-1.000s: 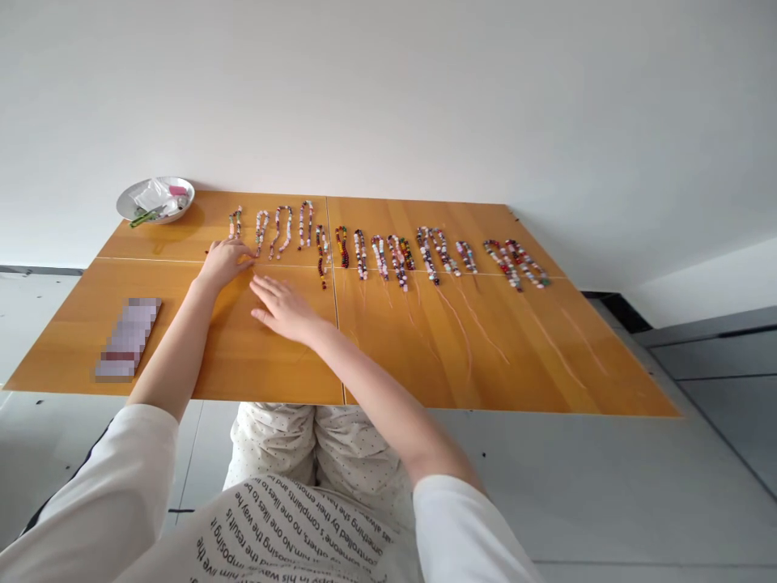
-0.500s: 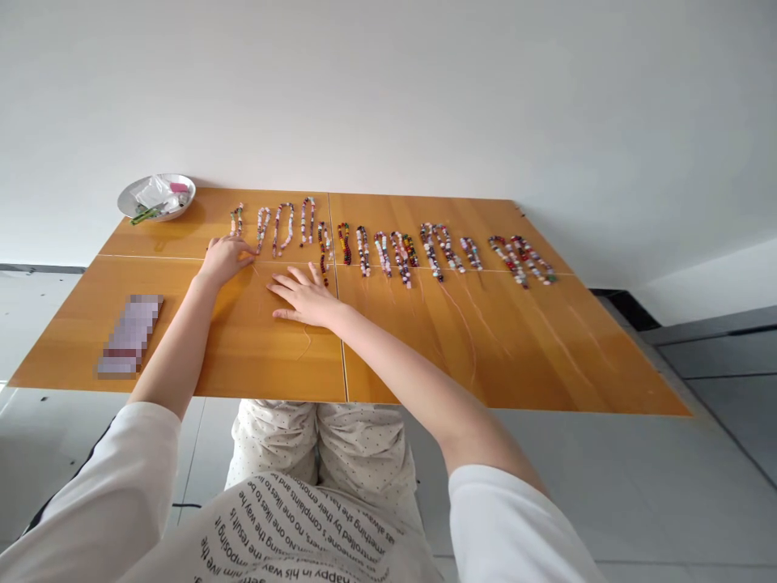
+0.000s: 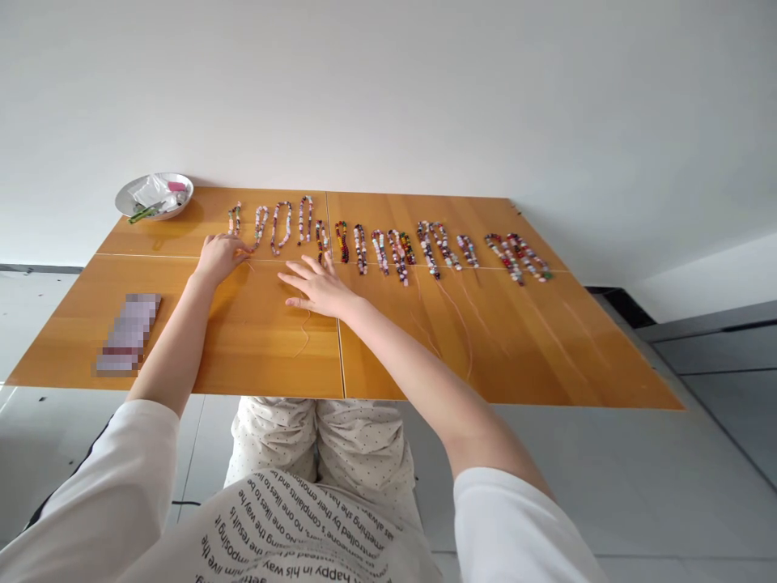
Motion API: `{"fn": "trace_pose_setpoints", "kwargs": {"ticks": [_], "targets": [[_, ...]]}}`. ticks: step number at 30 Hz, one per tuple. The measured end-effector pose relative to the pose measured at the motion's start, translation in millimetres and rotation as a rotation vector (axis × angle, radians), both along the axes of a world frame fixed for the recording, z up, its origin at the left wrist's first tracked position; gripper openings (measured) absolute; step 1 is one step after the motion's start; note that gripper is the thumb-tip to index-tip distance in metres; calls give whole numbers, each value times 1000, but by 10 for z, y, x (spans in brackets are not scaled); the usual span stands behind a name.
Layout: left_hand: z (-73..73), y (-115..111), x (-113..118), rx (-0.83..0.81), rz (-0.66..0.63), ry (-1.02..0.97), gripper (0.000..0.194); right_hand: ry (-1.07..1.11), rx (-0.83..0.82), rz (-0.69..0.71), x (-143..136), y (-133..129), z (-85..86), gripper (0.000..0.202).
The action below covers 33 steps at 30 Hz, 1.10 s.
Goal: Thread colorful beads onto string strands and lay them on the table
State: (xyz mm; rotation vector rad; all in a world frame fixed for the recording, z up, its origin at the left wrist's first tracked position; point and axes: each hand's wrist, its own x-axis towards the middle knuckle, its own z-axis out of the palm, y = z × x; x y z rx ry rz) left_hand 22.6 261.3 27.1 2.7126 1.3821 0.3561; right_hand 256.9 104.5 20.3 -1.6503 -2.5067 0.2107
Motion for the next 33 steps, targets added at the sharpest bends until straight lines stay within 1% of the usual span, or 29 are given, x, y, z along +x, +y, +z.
{"fn": "trace_pose_setpoints", "kwargs": {"ticks": [4,8,15,19,22,25,27,30,33], "targets": [[6,-7,2,1,-12,1,25,23,3,64,-285,-83,-4,73],[18,-17,10,1,-13,10,26,30,5,101,-517,-236,-43,76],[20,-25,39,13,7,15,25,57,19,155,-610,-509,-92,78],[18,-29,45,15,13,17,24,42,30,210,-730,-629,-58,74],[14,-29,45,13,16,14,25,-22,20,244,-864,-745,-20,76],[7,-23,40,6,17,8,25,-28,13,276,-976,-869,4,78],[1,-16,37,1,17,4,26,-15,4,324,-1023,-952,10,75],[-4,-9,35,-4,23,-2,26,5,-5,446,-1063,-1086,5,70],[2,-13,39,-12,24,-5,26,35,20,558,-1090,-1203,5,65]]}}
